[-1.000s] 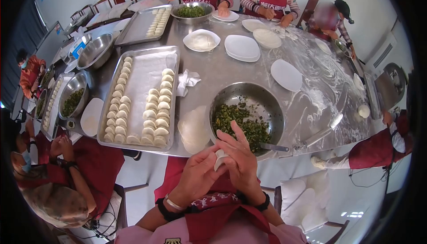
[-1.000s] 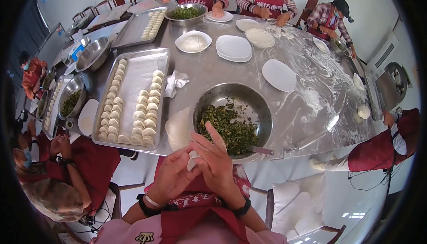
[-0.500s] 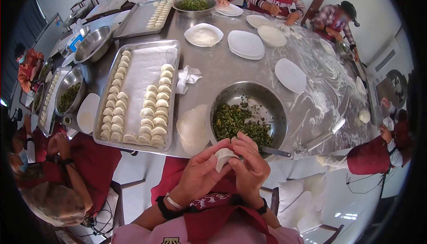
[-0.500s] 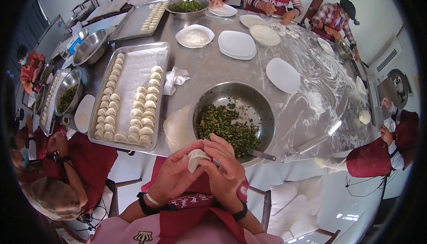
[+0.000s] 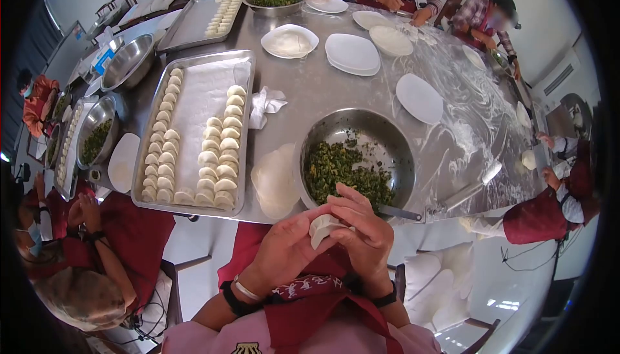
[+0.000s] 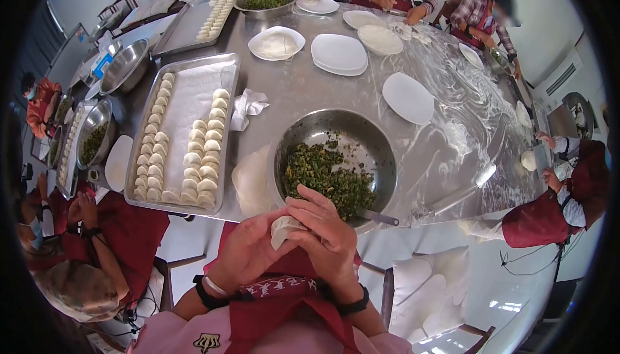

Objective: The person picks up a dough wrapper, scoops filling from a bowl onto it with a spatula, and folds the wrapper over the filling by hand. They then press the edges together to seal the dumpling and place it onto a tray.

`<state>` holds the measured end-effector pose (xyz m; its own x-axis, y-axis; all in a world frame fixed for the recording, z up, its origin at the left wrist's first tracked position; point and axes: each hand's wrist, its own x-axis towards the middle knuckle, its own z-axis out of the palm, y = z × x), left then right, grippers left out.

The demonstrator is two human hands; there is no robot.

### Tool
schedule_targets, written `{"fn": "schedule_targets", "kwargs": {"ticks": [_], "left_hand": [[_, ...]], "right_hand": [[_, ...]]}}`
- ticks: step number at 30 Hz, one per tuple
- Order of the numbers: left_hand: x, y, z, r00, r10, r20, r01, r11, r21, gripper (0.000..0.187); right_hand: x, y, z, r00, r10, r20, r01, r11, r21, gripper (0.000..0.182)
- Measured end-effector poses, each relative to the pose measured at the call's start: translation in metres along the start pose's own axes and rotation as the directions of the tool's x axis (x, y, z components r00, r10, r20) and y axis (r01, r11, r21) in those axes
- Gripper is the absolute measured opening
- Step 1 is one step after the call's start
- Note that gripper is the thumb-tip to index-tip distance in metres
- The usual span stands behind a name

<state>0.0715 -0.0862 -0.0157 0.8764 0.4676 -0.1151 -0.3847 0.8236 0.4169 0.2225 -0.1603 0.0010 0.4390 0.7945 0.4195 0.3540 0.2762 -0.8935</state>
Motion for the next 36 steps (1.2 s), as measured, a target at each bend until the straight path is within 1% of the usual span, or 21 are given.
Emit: {"fn": "schedule_targets", "kwargs": {"ticks": [2,5,8,11,14,17,20,22,23,26,29,32,35,36], "left_hand": [[-0.001,0.002,-0.003,0.999,-0.043,-0.027,0.044,0.998,0.033,0.058],[-0.001,0.006,0.002,0.997,-0.069,0.029,0.07,0.997,-0.021,0.053],[-0.001,0.006,0.004,0.995,-0.097,-0.003,0.097,0.995,-0.011,0.051],[-0.002,0.008,0.006,0.994,-0.097,-0.043,0.101,0.988,0.116,0.058],[-0.002,0.012,0.002,0.992,-0.121,-0.047,0.126,0.985,0.118,0.053],[-0.002,0.016,0.004,0.984,-0.18,-0.011,0.18,0.977,0.112,0.049],[-0.002,0.017,0.009,0.976,-0.196,-0.096,0.204,0.975,0.089,0.048],[-0.002,0.016,0.008,0.979,-0.185,-0.089,0.195,0.973,0.123,0.051],[-0.001,0.015,0.006,0.98,-0.18,-0.085,0.191,0.972,0.139,0.053],[0.001,0.01,0.0,0.989,-0.143,0.022,0.139,0.982,0.125,0.054],[0.004,0.011,0.026,1.0,0.008,0.024,-0.017,0.913,0.408,0.054],[0.001,0.0,0.014,0.999,0.054,0.005,-0.05,0.873,0.484,0.054],[0.002,-0.002,0.011,0.984,0.173,-0.044,-0.102,0.749,0.654,0.053],[0.001,-0.005,0.006,0.981,0.188,-0.039,-0.107,0.704,0.702,0.051]], "right_hand": [[0.0,0.0,-0.001,0.999,-0.014,0.043,0.013,1.0,0.018,0.019],[-0.003,0.015,-0.004,0.987,-0.105,0.123,0.095,0.992,0.085,0.019],[-0.007,0.023,-0.003,0.985,-0.136,0.106,0.131,0.99,0.055,0.018],[-0.005,0.025,-0.007,0.977,-0.127,0.172,0.121,0.992,0.042,0.017],[0.004,0.013,-0.009,0.969,-0.071,0.236,0.063,0.997,0.038,0.014],[0.006,0.013,-0.015,0.927,-0.157,0.339,0.177,0.984,-0.028,0.014],[-0.004,0.019,-0.011,0.949,-0.131,0.288,0.133,0.991,0.015,0.014],[-0.003,0.022,-0.011,0.943,-0.139,0.303,0.15,0.989,-0.011,0.014],[-0.002,0.023,-0.012,0.94,-0.143,0.311,0.158,0.987,-0.025,0.014],[0.005,0.008,-0.01,0.941,-0.156,0.3,0.203,0.97,-0.134,0.013],[-0.002,0.013,-0.006,0.997,-0.066,0.044,0.065,0.998,0.027,0.015],[-0.002,0.01,0.003,0.998,-0.038,-0.052,0.04,0.999,0.035,0.015],[-0.003,0.005,0.008,0.998,-0.05,-0.048,0.052,0.998,0.047,0.013],[-0.004,0.007,0.008,0.997,-0.069,-0.046,0.07,0.997,0.034,0.013]]}}
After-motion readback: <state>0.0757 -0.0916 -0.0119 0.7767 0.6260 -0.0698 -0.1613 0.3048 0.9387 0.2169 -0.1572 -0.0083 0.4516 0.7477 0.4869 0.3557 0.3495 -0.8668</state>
